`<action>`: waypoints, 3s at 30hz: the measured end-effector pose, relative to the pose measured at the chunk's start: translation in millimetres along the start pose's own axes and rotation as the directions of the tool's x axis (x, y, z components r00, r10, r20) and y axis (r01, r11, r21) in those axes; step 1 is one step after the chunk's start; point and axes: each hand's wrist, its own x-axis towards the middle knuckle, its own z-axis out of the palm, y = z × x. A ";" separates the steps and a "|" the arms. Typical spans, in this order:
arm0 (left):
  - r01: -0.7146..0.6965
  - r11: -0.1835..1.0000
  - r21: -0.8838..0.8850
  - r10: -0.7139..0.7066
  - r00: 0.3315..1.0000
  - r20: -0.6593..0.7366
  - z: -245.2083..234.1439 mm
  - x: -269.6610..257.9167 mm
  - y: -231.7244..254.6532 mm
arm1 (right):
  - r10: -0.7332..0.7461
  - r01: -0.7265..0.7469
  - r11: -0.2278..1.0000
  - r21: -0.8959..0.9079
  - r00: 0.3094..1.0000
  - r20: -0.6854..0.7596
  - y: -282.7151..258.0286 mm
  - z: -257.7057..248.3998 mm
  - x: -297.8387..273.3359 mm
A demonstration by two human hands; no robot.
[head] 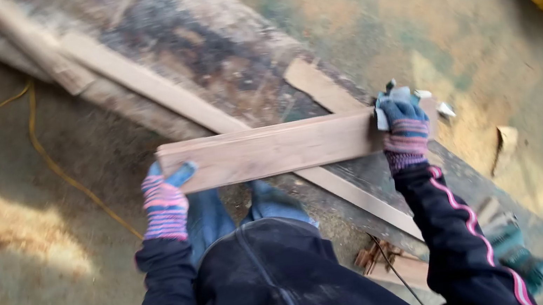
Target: Sanding wooden planks using manual sandpaper and an electric orbital sander.
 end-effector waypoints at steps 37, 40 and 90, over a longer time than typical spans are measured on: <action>0.178 0.875 -0.451 -0.101 0.977 0.189 4.8 39.5 -40.2 | -0.110 0.091 0.960 0.263 0.992 0.061 38.4 1.1 -0.2; 0.167 0.869 -0.466 -0.103 0.982 0.161 10.5 50.2 -55.0 | 0.181 -0.134 0.980 -0.149 0.912 0.369 108.1 1.9 -26.9; 0.064 0.912 0.405 -0.202 0.930 0.308 -36.4 41.3 115.7 | -0.532 0.445 0.808 0.385 0.832 0.156 -197.3 21.7 21.9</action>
